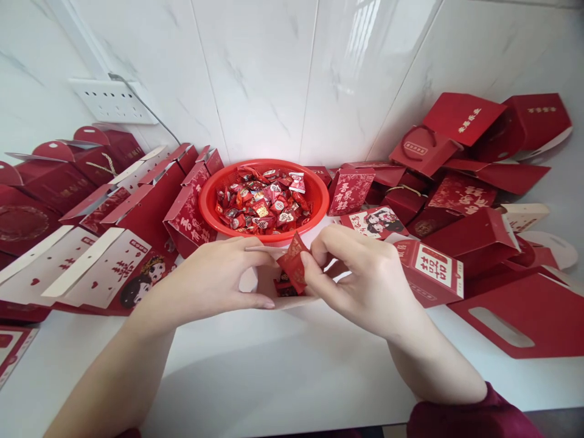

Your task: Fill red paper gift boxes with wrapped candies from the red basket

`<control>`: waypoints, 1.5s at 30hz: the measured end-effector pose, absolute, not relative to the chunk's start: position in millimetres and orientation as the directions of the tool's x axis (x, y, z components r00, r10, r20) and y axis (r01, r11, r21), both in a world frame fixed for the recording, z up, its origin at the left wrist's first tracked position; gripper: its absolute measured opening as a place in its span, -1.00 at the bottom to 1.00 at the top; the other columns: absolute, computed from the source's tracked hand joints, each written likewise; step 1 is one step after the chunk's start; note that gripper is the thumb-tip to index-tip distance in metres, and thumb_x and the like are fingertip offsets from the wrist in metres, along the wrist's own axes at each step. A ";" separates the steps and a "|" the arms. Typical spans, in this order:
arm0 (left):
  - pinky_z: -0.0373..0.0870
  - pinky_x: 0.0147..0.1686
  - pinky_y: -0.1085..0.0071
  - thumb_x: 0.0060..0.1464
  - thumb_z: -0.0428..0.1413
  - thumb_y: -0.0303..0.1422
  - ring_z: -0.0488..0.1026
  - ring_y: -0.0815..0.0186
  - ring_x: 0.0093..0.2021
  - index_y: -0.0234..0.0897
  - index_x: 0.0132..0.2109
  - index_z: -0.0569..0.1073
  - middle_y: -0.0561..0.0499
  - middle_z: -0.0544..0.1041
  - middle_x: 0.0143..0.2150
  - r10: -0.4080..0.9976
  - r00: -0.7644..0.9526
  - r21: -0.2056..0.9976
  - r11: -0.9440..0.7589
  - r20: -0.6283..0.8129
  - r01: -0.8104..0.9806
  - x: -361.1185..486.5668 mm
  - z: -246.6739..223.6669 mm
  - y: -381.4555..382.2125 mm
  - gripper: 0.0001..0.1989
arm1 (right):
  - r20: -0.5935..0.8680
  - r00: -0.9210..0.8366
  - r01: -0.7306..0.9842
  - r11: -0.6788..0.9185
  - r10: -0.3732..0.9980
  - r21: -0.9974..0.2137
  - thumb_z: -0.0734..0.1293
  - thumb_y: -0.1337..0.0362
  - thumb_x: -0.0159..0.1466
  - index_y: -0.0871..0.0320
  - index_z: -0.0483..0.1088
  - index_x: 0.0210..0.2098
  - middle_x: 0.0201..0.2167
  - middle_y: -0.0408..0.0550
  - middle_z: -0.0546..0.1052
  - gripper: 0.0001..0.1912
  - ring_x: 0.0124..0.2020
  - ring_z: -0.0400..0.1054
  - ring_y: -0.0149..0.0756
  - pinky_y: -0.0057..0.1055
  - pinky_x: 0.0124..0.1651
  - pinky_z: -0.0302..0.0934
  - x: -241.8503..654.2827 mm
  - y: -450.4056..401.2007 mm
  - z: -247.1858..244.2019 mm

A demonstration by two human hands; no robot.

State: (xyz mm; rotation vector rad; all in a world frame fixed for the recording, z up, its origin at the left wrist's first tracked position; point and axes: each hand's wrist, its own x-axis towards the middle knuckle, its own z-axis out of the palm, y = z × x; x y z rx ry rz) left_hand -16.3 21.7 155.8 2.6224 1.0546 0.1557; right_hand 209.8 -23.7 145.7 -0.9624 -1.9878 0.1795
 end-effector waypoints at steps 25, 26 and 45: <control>0.40 0.07 0.26 0.10 0.19 0.02 0.45 0.08 0.12 0.01 0.34 0.18 -0.02 0.44 0.20 0.822 0.555 0.424 -0.551 0.127 0.719 -22.5 159.3 22.6 -0.28 | 0.434 -0.409 0.679 0.585 0.803 -0.443 0.27 0.21 0.38 0.11 0.35 0.07 0.07 0.05 0.46 -0.72 -0.01 0.42 -0.14 -0.23 -0.01 0.35 232.4 -1.7 146.2; 0.42 0.04 0.26 0.08 0.21 0.01 0.48 0.08 0.09 0.02 0.37 0.12 -0.03 0.46 0.19 0.838 0.536 0.441 -0.521 0.103 0.730 -22.4 158.6 23.9 -0.23 | 0.429 -0.424 0.670 0.595 0.798 -0.444 0.30 0.20 0.36 0.09 0.32 0.10 0.10 0.05 0.44 -0.67 0.02 0.41 -0.12 -0.21 0.00 0.35 234.7 1.9 144.6; 0.36 -0.04 0.38 0.31 -0.10 -0.26 0.51 0.26 -0.19 -0.32 -0.31 0.53 0.03 0.54 -0.39 0.705 0.702 0.403 -0.617 -0.099 0.676 -18.7 138.6 43.3 -0.62 | 0.182 -0.657 0.606 0.656 0.731 -0.450 0.25 0.35 0.37 0.18 0.46 -0.28 -0.29 -0.04 0.54 -0.85 -0.26 0.40 -0.29 -0.37 -0.18 0.20 221.8 36.0 118.4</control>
